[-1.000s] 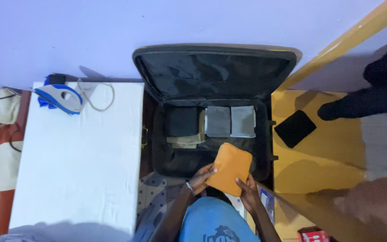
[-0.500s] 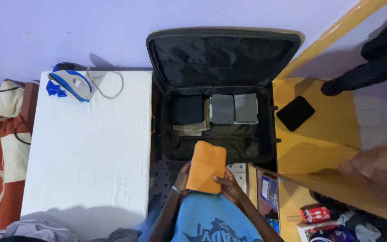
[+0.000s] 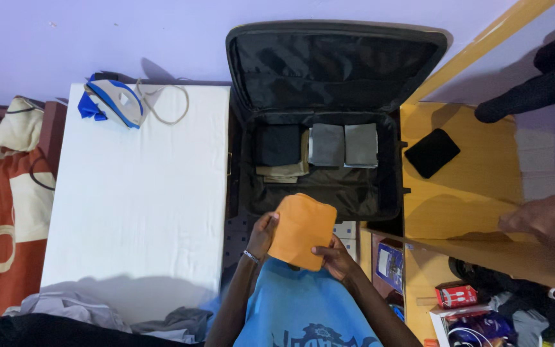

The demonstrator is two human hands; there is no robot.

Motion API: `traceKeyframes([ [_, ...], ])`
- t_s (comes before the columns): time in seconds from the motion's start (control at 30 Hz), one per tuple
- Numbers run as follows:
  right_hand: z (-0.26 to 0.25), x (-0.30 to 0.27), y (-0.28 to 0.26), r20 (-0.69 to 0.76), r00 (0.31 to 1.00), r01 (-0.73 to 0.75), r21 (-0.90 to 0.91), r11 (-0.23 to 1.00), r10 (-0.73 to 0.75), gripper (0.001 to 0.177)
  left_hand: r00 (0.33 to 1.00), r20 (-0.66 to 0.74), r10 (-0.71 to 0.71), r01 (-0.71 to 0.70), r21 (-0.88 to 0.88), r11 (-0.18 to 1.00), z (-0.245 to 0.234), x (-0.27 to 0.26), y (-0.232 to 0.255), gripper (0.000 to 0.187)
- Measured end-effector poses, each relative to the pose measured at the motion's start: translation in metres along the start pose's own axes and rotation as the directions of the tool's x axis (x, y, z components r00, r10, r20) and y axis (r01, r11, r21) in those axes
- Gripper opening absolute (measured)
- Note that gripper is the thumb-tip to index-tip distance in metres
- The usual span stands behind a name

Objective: The person opens a yellow suitcase and places several folded items of clothing inside it, arranging them into two neat columns.

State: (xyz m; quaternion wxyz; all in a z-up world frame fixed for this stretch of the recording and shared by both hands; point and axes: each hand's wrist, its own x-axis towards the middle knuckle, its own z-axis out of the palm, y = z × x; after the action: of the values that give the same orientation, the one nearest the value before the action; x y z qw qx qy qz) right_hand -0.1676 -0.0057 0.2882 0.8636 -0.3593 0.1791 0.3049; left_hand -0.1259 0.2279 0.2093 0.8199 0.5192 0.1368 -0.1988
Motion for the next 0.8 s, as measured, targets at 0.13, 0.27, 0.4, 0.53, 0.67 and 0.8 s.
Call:
traceKeyframes([
  [0.13,-0.016,0.001,0.007,-0.021,0.999,-0.023,0.056,0.998,0.024,0.076,0.966,-0.052,0.254,-0.248,0.1,0.964,-0.011,0.004,-0.012,0.024],
  [0.27,-0.018,-0.001,0.01,0.022,0.999,-0.038,0.141,0.989,0.035,0.08,0.969,-0.09,0.229,-0.216,0.138,0.967,-0.007,0.006,-0.029,0.02],
  [0.4,-0.016,0.001,0.009,0.045,0.998,-0.059,0.241,0.969,0.05,0.078,0.983,-0.006,0.186,-0.185,0.057,0.981,0.005,0.013,-0.053,0.011],
  [0.53,-0.011,-0.002,0.011,0.041,0.998,-0.059,0.271,0.961,0.05,0.078,0.968,0.076,0.24,-0.235,-0.06,0.97,0.015,0.012,-0.07,0.014],
  [0.67,-0.008,-0.004,0.01,0.078,0.997,-0.041,0.313,0.949,0.017,0.076,0.962,0.083,0.261,-0.246,-0.161,0.956,0.023,0.002,-0.055,0.023],
  [0.8,-0.007,-0.005,0.008,0.076,0.996,-0.064,0.246,0.967,0.047,0.073,0.97,0.129,0.207,-0.204,-0.033,0.978,0.026,-0.012,-0.024,0.016],
])
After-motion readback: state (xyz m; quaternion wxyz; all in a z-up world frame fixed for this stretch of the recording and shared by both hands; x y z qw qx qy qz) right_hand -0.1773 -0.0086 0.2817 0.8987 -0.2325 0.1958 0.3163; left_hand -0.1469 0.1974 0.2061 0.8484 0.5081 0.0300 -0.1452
